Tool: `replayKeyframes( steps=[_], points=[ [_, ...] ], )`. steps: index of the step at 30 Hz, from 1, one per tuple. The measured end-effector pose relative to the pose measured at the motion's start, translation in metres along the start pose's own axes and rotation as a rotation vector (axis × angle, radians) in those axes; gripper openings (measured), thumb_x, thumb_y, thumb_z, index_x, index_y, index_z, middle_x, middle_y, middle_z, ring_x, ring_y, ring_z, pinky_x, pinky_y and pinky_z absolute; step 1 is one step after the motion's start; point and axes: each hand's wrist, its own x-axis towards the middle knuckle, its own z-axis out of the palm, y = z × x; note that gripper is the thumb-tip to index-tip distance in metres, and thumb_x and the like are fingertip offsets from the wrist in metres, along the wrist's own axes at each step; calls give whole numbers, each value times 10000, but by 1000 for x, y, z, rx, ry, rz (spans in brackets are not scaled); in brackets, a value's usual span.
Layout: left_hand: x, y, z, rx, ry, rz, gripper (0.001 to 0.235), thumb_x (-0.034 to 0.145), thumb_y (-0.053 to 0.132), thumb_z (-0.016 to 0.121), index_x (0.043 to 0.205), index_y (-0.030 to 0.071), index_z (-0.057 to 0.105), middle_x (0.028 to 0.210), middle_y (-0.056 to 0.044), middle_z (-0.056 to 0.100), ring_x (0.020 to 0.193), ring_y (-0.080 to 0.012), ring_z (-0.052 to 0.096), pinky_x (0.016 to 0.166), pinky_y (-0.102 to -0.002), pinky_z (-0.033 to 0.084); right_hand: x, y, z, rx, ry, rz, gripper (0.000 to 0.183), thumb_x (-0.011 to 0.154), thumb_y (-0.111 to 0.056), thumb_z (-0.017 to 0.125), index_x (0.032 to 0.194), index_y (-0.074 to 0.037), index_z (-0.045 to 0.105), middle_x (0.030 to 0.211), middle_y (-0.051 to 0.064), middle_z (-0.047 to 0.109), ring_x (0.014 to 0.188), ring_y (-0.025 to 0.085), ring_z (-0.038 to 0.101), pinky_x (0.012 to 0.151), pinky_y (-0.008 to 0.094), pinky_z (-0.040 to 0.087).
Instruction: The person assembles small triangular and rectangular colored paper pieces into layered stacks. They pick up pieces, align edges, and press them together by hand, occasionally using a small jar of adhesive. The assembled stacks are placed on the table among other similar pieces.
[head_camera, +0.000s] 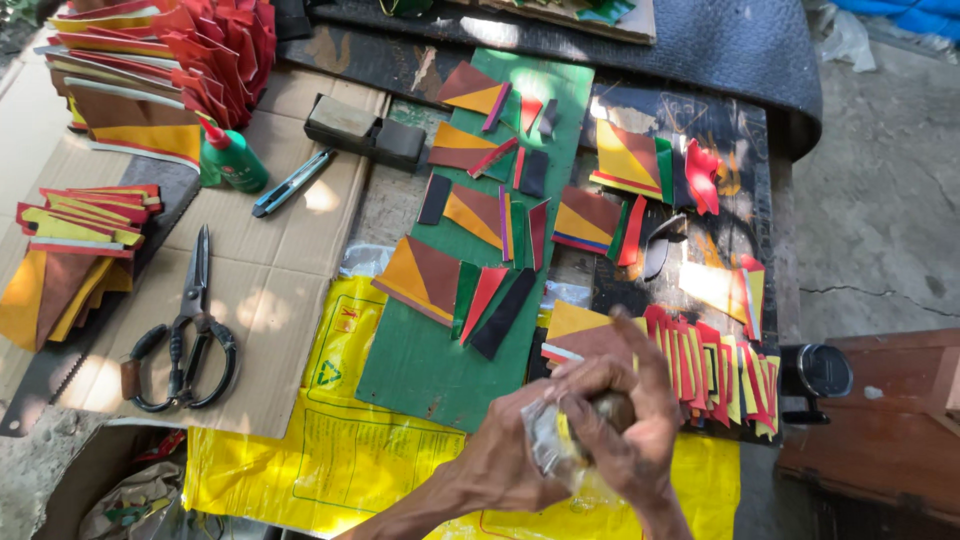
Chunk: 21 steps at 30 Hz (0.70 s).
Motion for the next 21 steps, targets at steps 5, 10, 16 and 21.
replayKeyframes(
  steps=[5, 10, 16, 21],
  points=[
    [-11, -7, -12, -476, -353, -185, 567, 594, 144, 710, 1119, 37, 525, 965, -15, 563, 891, -134, 540, 793, -293, 485, -25, -1, 8, 278, -92, -17, 799, 923, -18, 733, 1594, 34, 300, 780, 102, 668, 833, 233, 716, 947, 462, 558],
    [-12, -6, -8, -184, -287, -197, 395, 763, 121, 800, 1077, 11, 587, 971, -96, 615, 889, -270, 606, 821, -364, 559, -25, 12, 17, 146, 193, 87, 558, 954, 10, 657, 1464, 66, 439, 792, 88, 669, 818, 194, 719, 893, 410, 603],
    [-3, -5, 9, 222, 166, 68, 667, 687, 106, 826, 1290, 5, 558, 1161, -162, 646, 1043, -396, 671, 859, -423, 568, -16, 16, 35, -170, 450, 92, 502, 940, 8, 629, 1418, 51, 482, 958, 84, 683, 781, 110, 660, 730, 259, 551],
    [2, -5, 5, 209, 251, 68, 519, 747, 78, 832, 1225, 76, 628, 1145, -121, 665, 1017, -320, 705, 859, -371, 596, 0, 13, 27, 158, 186, 22, 748, 925, -119, 729, 1560, -19, 345, 1164, 130, 570, 1043, 154, 579, 905, 278, 480]
  ],
)
